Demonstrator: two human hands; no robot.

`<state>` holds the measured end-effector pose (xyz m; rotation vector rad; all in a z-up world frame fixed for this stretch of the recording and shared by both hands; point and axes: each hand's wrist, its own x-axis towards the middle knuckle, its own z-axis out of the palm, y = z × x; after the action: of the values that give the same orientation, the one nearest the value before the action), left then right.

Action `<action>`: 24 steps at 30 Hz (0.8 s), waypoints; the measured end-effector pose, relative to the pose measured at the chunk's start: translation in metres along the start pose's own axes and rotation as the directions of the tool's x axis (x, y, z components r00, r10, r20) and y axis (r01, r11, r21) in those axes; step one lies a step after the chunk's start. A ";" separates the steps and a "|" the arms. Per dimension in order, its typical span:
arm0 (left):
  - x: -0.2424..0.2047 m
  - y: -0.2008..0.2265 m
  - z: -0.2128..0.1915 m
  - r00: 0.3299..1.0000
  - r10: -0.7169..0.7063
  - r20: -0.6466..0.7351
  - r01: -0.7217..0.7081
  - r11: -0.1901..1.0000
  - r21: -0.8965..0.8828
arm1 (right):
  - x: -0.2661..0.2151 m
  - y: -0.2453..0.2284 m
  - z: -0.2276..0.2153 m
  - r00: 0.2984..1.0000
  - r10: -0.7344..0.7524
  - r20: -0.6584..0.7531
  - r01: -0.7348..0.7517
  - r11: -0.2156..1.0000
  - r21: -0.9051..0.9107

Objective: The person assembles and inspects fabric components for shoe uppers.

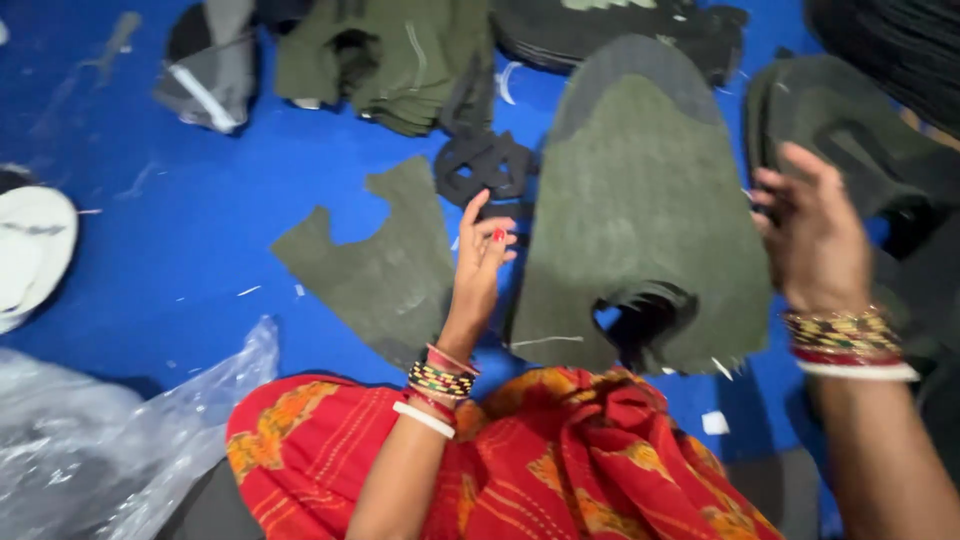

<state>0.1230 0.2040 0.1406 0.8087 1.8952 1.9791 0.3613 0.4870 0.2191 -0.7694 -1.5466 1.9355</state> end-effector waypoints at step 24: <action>0.054 0.198 -0.045 0.848 0.475 0.237 -0.505 0.586 0.634 | -0.122 -0.120 0.129 0.860 -0.500 0.105 0.387 0.504 -0.772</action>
<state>0.0885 0.1782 0.3461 1.7270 2.6221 1.4125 0.3595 0.3367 0.3720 -0.6853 -2.2407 0.7521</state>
